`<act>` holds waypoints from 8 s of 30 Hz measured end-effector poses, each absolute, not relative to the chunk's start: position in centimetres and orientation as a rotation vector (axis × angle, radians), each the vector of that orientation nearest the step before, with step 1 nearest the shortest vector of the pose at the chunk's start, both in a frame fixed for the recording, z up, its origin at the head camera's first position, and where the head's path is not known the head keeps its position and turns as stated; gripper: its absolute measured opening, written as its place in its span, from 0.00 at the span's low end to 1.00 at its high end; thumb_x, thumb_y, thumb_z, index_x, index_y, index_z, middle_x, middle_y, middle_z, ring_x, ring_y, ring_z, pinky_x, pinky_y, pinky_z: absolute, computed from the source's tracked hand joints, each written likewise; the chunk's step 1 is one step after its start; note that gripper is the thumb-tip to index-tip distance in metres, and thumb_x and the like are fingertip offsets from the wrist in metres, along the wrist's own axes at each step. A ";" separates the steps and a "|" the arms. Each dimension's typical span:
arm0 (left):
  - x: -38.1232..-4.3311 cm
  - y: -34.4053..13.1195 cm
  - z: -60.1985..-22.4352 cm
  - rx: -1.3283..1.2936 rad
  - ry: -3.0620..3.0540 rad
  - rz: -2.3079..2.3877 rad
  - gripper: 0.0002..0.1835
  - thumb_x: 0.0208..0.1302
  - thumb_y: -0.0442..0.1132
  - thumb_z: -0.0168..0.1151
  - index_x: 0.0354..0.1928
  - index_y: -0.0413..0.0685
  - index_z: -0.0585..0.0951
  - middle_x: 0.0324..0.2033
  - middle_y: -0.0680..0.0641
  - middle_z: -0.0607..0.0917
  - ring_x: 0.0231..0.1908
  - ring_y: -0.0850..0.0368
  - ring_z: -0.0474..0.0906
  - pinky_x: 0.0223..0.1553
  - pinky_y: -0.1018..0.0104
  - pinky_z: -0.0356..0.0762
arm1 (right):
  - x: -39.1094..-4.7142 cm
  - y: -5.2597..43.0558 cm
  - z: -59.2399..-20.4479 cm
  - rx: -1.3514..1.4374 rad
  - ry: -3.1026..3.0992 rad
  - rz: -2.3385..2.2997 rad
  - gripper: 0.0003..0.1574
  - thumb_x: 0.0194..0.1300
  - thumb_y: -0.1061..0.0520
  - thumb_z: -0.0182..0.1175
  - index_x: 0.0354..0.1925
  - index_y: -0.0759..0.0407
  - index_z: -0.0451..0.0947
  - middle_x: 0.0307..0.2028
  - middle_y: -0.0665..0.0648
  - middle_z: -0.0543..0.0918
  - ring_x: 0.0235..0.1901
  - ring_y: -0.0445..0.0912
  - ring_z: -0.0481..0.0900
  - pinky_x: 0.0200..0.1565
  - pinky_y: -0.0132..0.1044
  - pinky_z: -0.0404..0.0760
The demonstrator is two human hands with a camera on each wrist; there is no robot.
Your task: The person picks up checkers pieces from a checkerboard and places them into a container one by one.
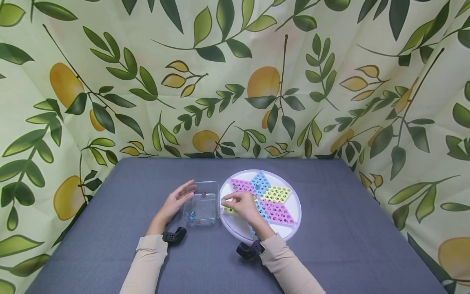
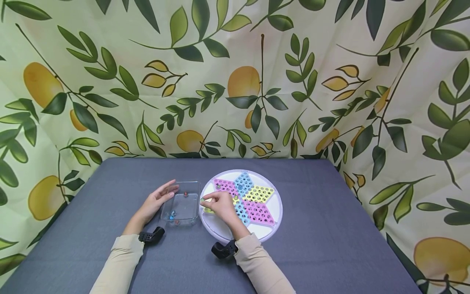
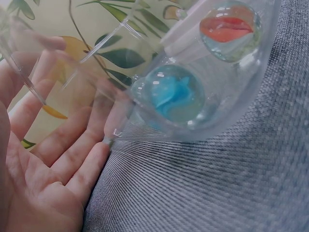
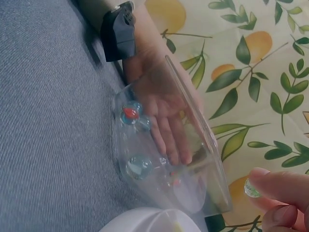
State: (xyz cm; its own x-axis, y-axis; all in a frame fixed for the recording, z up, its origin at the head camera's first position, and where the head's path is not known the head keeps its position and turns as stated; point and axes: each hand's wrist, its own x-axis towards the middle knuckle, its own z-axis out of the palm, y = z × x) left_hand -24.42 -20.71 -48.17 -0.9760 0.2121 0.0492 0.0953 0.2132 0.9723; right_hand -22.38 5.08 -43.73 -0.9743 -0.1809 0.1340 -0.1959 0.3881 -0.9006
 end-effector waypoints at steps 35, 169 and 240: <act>-24.4 -20.7 -48.4 0.300 2.379 1.896 0.31 0.71 0.41 0.54 0.72 0.45 0.60 0.68 0.35 0.69 0.70 0.39 0.64 0.66 0.66 0.69 | -21.5 2.9 -44.7 0.452 -2.623 1.786 0.12 0.53 0.62 0.70 0.35 0.69 0.86 0.11 0.43 0.68 0.13 0.34 0.60 0.17 0.23 0.57; -24.3 -20.7 -48.2 0.294 2.411 1.856 0.31 0.72 0.45 0.53 0.73 0.45 0.59 0.68 0.36 0.69 0.70 0.41 0.64 0.60 0.76 0.69 | -26.0 13.3 -46.4 -0.057 -2.742 1.476 0.14 0.53 0.57 0.71 0.38 0.63 0.87 0.12 0.44 0.69 0.13 0.36 0.63 0.19 0.26 0.63; -24.4 -20.8 -48.4 0.321 2.405 1.869 0.30 0.72 0.43 0.52 0.73 0.45 0.59 0.68 0.34 0.68 0.70 0.38 0.63 0.68 0.45 0.64 | -22.5 6.0 -44.5 0.593 -2.614 1.541 0.12 0.50 0.59 0.72 0.32 0.67 0.87 0.14 0.55 0.75 0.17 0.32 0.63 0.20 0.24 0.61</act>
State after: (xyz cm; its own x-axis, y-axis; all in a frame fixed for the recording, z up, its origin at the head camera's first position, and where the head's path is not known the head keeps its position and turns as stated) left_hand -24.36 -20.77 -48.43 -0.9750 0.2124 0.0659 0.1163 0.2343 0.9652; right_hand -22.47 6.05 -44.54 -0.9253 -0.2991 0.2332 -0.3488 0.4297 -0.8329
